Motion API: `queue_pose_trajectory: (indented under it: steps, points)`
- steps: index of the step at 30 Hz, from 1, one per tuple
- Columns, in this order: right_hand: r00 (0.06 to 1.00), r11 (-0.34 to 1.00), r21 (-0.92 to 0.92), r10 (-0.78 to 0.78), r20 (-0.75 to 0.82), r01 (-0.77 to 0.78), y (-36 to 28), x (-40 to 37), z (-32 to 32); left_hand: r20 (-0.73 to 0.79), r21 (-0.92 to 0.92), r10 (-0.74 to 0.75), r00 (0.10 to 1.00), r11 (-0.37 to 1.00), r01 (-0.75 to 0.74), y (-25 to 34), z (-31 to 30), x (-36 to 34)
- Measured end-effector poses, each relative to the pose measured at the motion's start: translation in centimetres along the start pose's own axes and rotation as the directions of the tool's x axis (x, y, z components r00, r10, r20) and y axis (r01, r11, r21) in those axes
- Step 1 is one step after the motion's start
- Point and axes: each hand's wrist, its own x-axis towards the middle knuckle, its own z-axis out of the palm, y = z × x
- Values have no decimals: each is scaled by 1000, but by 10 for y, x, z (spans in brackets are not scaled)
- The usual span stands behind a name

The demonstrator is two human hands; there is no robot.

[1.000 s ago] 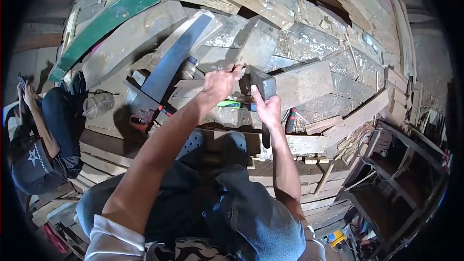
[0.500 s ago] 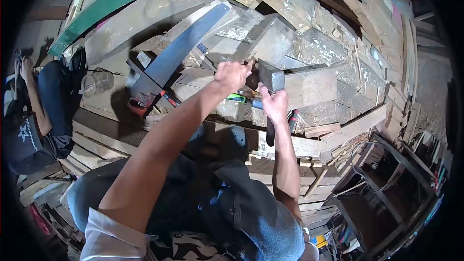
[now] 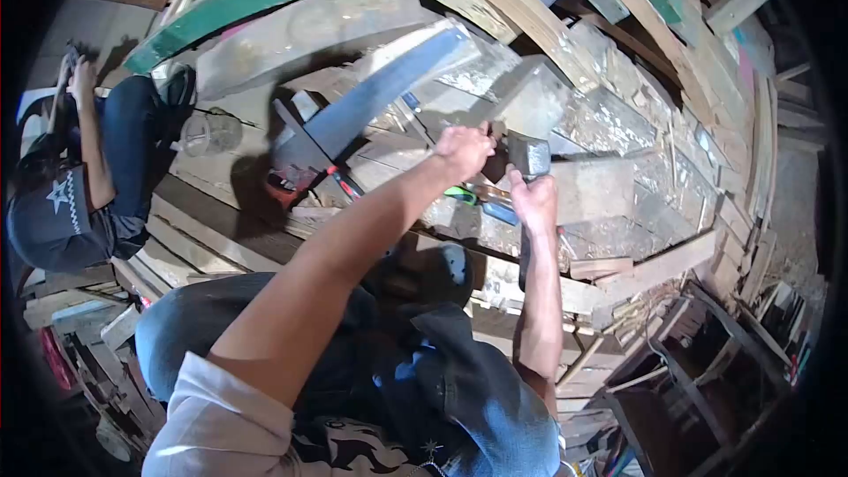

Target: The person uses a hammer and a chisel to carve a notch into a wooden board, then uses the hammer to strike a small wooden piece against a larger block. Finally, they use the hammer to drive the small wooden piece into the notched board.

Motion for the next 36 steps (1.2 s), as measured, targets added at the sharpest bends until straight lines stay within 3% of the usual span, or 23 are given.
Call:
queue_pose_trajectory:
  steps: [1, 3, 5, 6, 7, 9, 10, 11, 12, 13, 14, 15, 16, 17, 18, 19, 21, 22, 26, 28, 31, 33, 36]
  points:
    - [998, 999, 0, -51, -38, 51, -8, -1, -2, -79, 61, -10, 997, 998, 15, 0, 2, -3]
    - [996, 997, -46, -69, -50, 67, -9, -3, -1, 42, 76, -74, 996, 995, 70, 9, -16, -5]
    - [988, 995, 10, -93, -120, 95, -6, -10, 8, -74, 33, -89, 993, 995, 92, 8, -5, -5]
    - [980, 993, 28, -105, -167, 112, -7, -15, 12, -40, 58, -114, 993, 992, 117, 11, -8, -5]
    - [992, 998, 27, -57, -109, 60, 7, -12, 18, -8, 88, -145, 989, 986, 145, 13, -13, -6]
    - [986, 994, -17, -111, -125, 110, -3, -17, 9, 23, 57, -131, 991, 990, 130, 15, -16, -6]
    - [957, 979, -8, -202, -210, 205, 21, -2, 24, -28, 44, -118, 993, 992, 119, 11, -7, -2]
    - [985, 963, 229, -117, -126, 144, 16, -1, 19, -74, 29, -106, 992, 994, 108, 8, 3, 0]
    - [999, 996, -78, 44, -16, -45, 8, 2, 6, -33, 48, -64, 997, 997, 66, 7, 4, 1]
    - [984, 994, -12, -112, -136, 111, 10, 0, 10, -157, 30, -59, 986, 997, 65, 7, 8, -3]
    - [990, 992, -81, -103, -91, 96, 13, 2, 10, -181, 81, -54, 982, 994, 70, 6, 12, -2]
    - [975, 984, -108, -160, -155, 144, 7, -5, 12, -185, 85, -127, 975, 986, 145, 11, 5, -3]
    - [980, 992, -8, -124, -153, 125, 6, -10, 16, -239, 72, -122, 963, 987, 142, 14, -3, -9]
    - [994, 995, -63, -77, -77, 72, 5, -14, 14, 18, 18, -180, 984, 984, 180, 17, -13, -7]
    - [979, 984, -123, -143, -144, 126, 42, -3, 33, -56, -13, -149, 987, 989, 149, 15, -10, -8]
    - [978, 984, -111, -154, -139, 140, 37, -5, 33, -121, -44, -115, 986, 993, 110, 13, -5, -9]
    - [985, 991, 56, -112, -128, 120, 26, -12, 20, -116, -117, -129, 985, 986, 116, 10, 1, -6]
    - [989, 995, 61, -75, -130, 84, 25, -6, 19, -173, -67, -80, 982, 995, 70, 11, 1, -9]
    - [994, 999, 11, -36, -100, 37, 18, -1, 15, -164, -107, -152, 975, 985, 136, 13, 2, -7]
    - [984, 994, -75, -90, -155, 79, 13, -5, 19, -166, -130, -155, 974, 982, 134, 12, 3, -6]
    - [982, 996, -12, -84, -166, 83, 16, -6, 22, -96, -58, -200, 975, 979, 195, 12, 0, -5]
    - [983, 996, 23, -85, -160, 90, 20, -4, 24, -155, -149, -129, 979, 983, 106, 10, 1, -7]
    - [981, 993, 47, -103, -163, 112, 37, 3, 32, -43, -90, -165, 985, 983, 160, 16, -20, -12]
